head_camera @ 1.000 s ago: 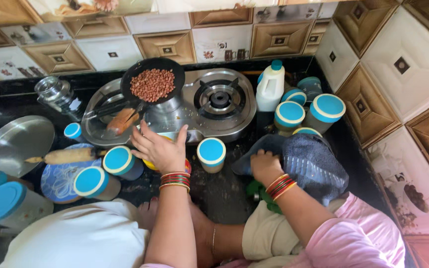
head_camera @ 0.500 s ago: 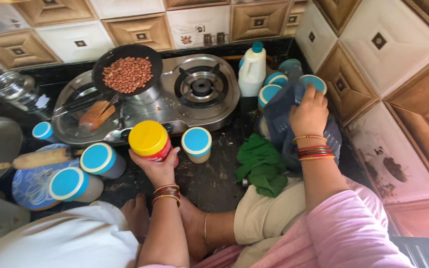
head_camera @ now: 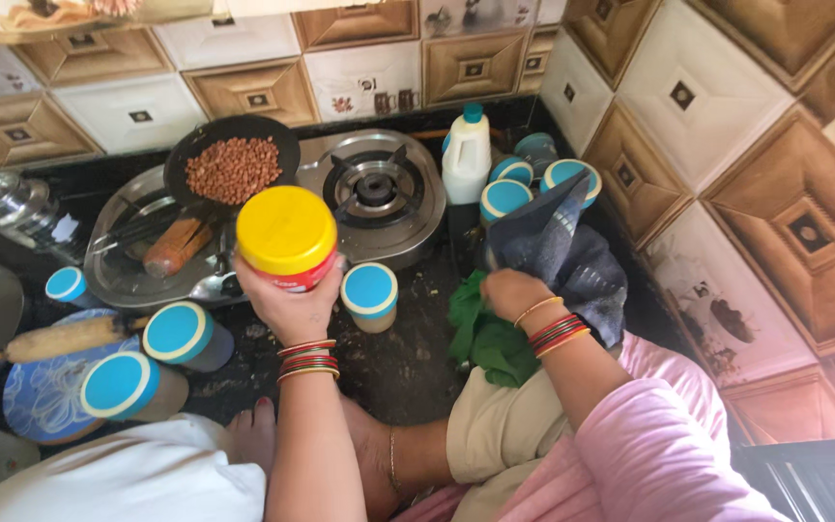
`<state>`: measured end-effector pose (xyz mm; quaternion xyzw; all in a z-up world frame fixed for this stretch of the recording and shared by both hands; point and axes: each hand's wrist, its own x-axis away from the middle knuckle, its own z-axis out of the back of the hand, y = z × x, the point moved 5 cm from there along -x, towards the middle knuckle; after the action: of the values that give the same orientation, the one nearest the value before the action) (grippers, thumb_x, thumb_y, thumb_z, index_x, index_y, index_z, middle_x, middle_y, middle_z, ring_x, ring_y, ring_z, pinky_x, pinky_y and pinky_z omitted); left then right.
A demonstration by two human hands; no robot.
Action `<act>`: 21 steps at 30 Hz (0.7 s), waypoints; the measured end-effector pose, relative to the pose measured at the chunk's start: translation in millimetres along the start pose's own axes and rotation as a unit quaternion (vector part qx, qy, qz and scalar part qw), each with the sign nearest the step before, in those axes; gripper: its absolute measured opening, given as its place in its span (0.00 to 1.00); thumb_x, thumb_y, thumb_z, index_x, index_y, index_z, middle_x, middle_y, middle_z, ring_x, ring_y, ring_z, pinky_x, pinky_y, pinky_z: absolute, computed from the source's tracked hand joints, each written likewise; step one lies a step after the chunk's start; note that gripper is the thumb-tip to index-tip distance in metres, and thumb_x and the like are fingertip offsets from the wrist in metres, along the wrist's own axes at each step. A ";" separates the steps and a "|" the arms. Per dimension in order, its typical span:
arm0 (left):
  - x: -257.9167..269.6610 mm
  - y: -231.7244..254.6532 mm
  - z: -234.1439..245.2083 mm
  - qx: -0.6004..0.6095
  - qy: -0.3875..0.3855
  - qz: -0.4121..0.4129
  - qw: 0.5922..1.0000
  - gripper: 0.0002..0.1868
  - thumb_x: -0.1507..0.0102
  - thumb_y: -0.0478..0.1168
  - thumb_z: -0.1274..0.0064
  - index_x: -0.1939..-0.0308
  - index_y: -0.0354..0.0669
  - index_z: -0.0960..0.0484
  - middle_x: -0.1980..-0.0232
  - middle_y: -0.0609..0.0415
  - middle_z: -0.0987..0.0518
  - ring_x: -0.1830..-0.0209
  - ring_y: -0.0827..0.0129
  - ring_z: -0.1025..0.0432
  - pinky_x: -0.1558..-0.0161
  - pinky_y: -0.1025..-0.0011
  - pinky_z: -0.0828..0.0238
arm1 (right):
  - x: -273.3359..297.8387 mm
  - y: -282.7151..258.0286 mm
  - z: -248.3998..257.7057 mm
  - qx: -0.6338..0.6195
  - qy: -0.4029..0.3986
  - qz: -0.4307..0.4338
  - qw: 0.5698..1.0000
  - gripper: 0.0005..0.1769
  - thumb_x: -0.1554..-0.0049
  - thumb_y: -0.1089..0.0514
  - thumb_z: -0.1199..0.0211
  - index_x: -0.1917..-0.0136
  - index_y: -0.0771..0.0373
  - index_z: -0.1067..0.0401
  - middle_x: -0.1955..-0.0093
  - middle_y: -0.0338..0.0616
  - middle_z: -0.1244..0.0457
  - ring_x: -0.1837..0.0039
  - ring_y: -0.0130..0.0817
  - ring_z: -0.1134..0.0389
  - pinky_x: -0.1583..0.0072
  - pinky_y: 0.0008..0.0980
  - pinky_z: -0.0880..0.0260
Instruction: The person wipes a red powdered drink container and its yellow lid with a green cloth, opens the container and pours some powder into the lid, then wipes the shelf with a gray towel and arranges the containers on the shelf.
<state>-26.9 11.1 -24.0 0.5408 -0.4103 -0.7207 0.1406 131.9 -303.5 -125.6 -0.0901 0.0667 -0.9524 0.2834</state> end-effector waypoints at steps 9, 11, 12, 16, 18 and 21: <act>-26.6 116.9 -32.7 0.121 -0.085 -0.140 0.979 0.63 0.56 0.50 0.19 0.26 0.33 0.41 0.29 0.39 0.30 0.27 0.51 0.32 0.25 0.56 0.37 | 98.5 41.1 148.4 -0.506 0.338 -0.149 0.780 0.16 0.37 0.52 0.39 0.53 0.69 0.21 0.60 0.40 0.32 0.58 0.27 0.34 0.54 0.34 0.32; -30.2 136.5 -42.8 0.166 -0.107 -0.130 0.972 0.60 0.54 0.51 0.20 0.26 0.35 0.39 0.31 0.41 0.27 0.30 0.53 0.29 0.27 0.58 0.33 | 118.2 37.6 170.6 -0.575 0.285 -0.155 0.751 0.16 0.39 0.52 0.39 0.53 0.69 0.21 0.61 0.41 0.31 0.60 0.29 0.31 0.55 0.33 0.30; -30.8 145.0 -49.9 0.201 -0.130 -0.107 0.965 0.58 0.53 0.51 0.21 0.27 0.36 0.37 0.32 0.43 0.25 0.32 0.55 0.27 0.29 0.59 0.30 | 127.0 35.7 181.7 -0.608 0.258 -0.157 0.734 0.16 0.39 0.52 0.39 0.54 0.70 0.22 0.61 0.42 0.30 0.60 0.31 0.30 0.56 0.33 0.29; -30.5 190.2 -74.4 0.327 -0.251 -0.092 0.906 0.52 0.49 0.52 0.24 0.28 0.37 0.35 0.36 0.47 0.21 0.36 0.60 0.23 0.32 0.63 0.25 | 153.5 27.2 237.3 -0.769 0.227 -0.074 0.593 0.17 0.38 0.49 0.41 0.52 0.67 0.25 0.62 0.45 0.31 0.62 0.38 0.30 0.57 0.40 0.28; -33.8 213.2 -80.4 0.346 -0.274 -0.087 0.893 0.52 0.50 0.52 0.25 0.29 0.37 0.34 0.36 0.47 0.21 0.37 0.62 0.23 0.33 0.63 0.25 | 166.5 20.6 268.1 -0.850 0.176 0.018 0.496 0.18 0.37 0.46 0.42 0.54 0.64 0.26 0.61 0.48 0.30 0.60 0.41 0.28 0.53 0.42 0.25; -45.1 239.8 -87.8 0.381 -0.269 -0.088 0.880 0.51 0.49 0.52 0.24 0.29 0.37 0.33 0.37 0.47 0.20 0.38 0.63 0.23 0.32 0.63 0.25 | 196.8 21.5 290.7 -0.827 0.330 0.160 0.426 0.28 0.41 0.39 0.48 0.49 0.67 0.24 0.54 0.52 0.29 0.50 0.46 0.27 0.44 0.45 0.26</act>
<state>10.8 -147.9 177.4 0.3719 -0.6260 -0.6356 -0.2565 42.1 -452.0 180.3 0.0525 0.9242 -0.3346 0.1764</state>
